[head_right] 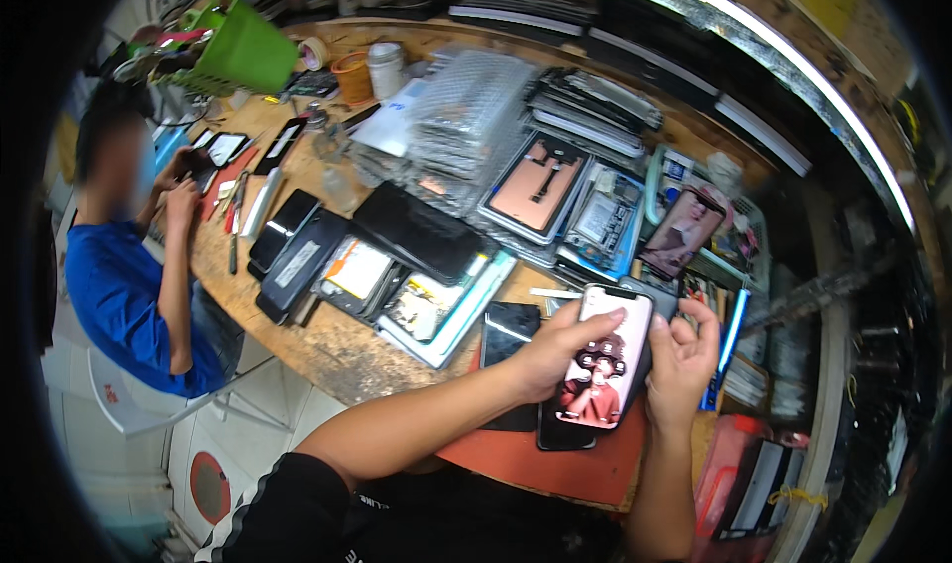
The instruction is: The person handles several smartphones on a cluttered workbench, turning them over and inspecting screens and backs. They use a screwdriver to remove screws from a phone and a plastic pry tool to separate the back cover, then set the device aside.
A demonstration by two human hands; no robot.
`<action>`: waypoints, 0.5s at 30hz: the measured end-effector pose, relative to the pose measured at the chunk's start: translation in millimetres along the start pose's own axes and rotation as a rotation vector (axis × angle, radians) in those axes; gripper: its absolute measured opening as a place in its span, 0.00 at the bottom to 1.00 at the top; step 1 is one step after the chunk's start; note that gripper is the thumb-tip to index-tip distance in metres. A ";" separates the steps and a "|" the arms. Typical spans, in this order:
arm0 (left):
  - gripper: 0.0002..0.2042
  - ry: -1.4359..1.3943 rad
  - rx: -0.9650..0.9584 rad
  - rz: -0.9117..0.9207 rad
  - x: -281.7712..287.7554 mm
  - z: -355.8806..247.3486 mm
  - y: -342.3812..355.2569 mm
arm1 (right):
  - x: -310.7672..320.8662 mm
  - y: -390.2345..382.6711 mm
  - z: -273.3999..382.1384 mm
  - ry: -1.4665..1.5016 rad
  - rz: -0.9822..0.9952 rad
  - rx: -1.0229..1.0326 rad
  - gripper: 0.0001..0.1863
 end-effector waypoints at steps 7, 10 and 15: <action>0.34 0.134 -0.187 -0.056 10.1 -4.7 7.8 | -8.8 -8.5 -6.4 -0.071 0.021 0.004 0.16; 0.33 0.234 -0.209 -0.115 5.9 -17.8 3.1 | -11.8 -9.5 -3.8 -0.021 0.015 0.052 0.18; 0.26 0.123 -0.266 -0.152 10.0 -77.2 -38.5 | -3.6 -1.3 4.2 -0.171 0.130 0.156 0.16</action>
Point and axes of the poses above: each hand's wrist, its own y-axis towards the middle knuckle, its own x-axis out of the back of the hand, z = x × y, the point moved 5 cm from there along y, towards the middle knuckle, and after that the axes turned 15 degrees about x, right-handed, at the moved point
